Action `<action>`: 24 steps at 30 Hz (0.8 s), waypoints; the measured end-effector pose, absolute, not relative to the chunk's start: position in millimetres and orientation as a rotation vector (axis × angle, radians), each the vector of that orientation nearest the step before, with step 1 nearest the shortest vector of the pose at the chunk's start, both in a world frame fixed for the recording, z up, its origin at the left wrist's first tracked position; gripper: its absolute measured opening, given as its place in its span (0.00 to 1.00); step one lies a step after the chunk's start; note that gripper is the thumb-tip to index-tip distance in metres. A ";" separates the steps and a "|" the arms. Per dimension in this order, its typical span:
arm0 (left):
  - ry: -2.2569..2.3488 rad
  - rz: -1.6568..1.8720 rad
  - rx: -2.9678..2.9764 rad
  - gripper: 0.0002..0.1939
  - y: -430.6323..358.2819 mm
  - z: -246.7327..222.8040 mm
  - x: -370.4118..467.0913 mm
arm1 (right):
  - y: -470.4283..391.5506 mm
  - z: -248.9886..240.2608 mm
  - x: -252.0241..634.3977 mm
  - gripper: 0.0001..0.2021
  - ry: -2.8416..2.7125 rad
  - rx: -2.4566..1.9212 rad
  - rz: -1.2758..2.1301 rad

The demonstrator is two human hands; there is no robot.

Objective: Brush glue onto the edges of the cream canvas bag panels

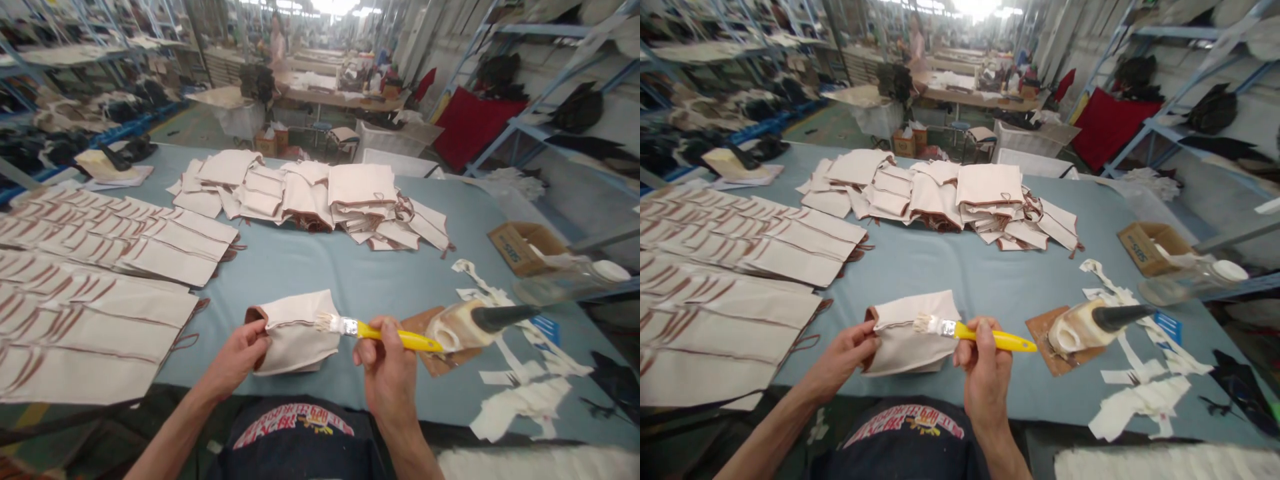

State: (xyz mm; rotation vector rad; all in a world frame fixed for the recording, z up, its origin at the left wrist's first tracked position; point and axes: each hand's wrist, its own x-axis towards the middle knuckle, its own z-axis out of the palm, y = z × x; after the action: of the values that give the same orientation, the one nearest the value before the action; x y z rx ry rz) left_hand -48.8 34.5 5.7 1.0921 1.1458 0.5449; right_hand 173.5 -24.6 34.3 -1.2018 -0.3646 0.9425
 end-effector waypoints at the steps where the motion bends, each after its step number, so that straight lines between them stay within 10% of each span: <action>1: 1.137 0.531 1.080 0.17 28.6 0.1 -43.9 | -26.2 31.0 172.2 0.22 -0.373 -1.211 0.955; 24: 1.093 0.309 2.303 0.16 -7.5 -15.0 -32.5 | -33.4 5.1 170.4 0.21 -0.489 -1.296 1.114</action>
State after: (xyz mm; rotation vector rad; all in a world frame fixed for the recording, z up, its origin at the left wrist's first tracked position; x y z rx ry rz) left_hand -32.5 -7.5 -15.0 2.3029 1.0929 0.3085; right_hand 170.4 -33.4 5.1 -1.2962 -0.4891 1.1136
